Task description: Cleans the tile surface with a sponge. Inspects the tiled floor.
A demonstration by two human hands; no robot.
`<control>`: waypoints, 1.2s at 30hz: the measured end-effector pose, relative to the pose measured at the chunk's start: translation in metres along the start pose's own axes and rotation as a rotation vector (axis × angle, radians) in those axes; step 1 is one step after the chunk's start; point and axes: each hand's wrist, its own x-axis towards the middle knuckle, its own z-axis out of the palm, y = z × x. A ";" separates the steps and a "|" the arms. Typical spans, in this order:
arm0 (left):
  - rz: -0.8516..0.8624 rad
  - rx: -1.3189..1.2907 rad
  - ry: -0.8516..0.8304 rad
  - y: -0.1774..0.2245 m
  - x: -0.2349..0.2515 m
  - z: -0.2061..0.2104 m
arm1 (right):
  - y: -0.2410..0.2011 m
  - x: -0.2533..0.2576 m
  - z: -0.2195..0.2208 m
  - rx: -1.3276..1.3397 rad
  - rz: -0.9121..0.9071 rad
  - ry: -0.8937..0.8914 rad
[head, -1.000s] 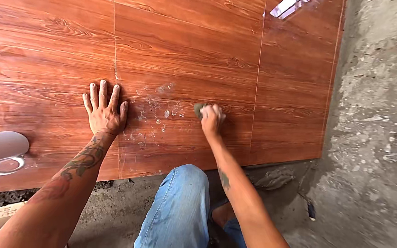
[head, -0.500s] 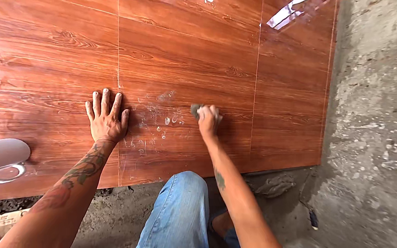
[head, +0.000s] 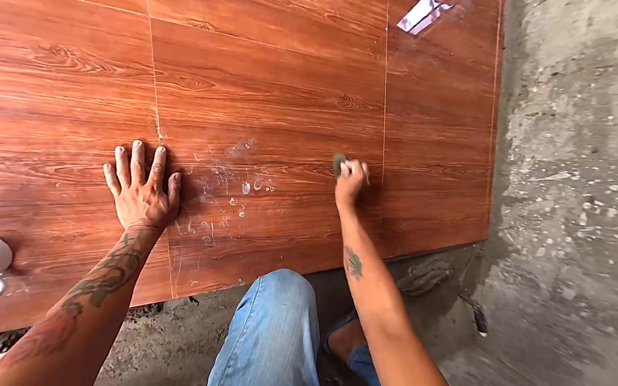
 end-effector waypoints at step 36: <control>-0.014 -0.012 -0.034 0.002 -0.003 -0.001 | 0.023 -0.064 -0.031 -0.105 -0.060 -0.191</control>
